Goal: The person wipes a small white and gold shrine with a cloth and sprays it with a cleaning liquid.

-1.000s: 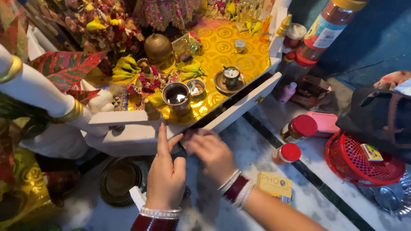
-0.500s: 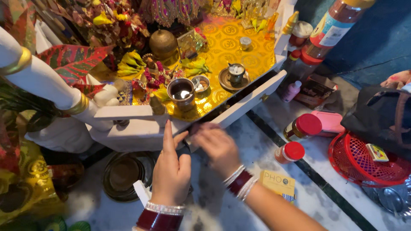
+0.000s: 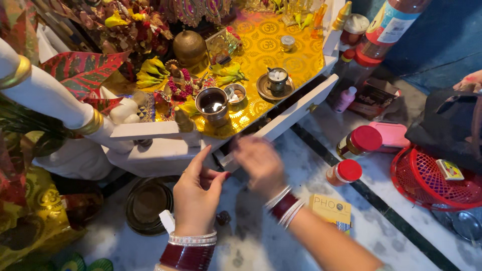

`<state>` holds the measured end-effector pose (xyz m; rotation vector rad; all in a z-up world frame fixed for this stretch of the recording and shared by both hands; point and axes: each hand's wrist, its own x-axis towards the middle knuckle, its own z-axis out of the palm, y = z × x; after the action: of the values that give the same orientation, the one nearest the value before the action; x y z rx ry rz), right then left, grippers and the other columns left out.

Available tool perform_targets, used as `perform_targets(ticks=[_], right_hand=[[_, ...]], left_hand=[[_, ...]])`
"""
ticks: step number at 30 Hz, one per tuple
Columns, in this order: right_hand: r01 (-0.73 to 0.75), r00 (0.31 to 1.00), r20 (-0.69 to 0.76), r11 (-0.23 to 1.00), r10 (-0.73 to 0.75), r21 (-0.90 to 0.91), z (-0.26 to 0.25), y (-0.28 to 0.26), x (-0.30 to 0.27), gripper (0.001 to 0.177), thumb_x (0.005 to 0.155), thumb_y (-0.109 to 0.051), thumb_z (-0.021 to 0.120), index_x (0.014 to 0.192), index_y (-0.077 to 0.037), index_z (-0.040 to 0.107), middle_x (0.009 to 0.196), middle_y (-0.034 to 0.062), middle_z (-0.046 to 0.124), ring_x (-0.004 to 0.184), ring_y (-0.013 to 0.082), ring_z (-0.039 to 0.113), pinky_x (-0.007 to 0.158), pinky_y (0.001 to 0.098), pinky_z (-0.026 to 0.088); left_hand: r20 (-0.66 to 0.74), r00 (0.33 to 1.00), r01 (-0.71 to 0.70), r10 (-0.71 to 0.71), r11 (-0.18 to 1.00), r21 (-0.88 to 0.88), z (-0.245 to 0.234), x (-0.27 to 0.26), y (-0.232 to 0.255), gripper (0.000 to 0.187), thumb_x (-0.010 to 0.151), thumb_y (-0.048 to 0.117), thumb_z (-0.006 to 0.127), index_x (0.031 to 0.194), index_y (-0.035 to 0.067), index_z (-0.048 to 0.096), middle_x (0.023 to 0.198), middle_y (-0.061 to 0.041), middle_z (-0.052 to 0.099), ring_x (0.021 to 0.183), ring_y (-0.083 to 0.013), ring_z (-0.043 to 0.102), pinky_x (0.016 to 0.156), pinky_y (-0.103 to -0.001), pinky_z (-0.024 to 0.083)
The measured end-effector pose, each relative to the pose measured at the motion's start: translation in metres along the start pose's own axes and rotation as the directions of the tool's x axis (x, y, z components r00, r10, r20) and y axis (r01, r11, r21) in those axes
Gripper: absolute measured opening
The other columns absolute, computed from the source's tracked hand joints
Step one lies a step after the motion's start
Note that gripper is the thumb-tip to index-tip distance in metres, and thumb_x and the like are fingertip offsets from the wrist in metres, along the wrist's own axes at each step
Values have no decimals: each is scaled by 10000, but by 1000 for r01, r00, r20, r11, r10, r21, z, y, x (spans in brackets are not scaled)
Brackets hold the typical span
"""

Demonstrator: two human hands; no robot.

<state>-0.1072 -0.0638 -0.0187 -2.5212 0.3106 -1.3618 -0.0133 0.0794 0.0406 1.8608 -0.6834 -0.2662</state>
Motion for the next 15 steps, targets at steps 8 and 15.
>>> perform_targets(ticks=[8,15], right_hand=[[-496,792,-145,764,593,413,63,-73,-83,349,874,53,576,1218,-1,600,1274,167,608,1176,329,637,1017,399,532],[-702,424,-313,527,850,479,107,-55,-59,414,946,-73,602,1358,-31,576,1424,217,495,1213,330,602,937,381,552]], left_hand=[[185,927,-369,326,881,295,-6,20,1,312,902,121,651,1189,19,713,1067,-156,710,962,-334,691,824,-391,540],[373,873,-469,315,753,462,17,36,-7,285,939,175,584,1100,-7,732,1122,-196,696,1005,-405,651,868,-465,511]])
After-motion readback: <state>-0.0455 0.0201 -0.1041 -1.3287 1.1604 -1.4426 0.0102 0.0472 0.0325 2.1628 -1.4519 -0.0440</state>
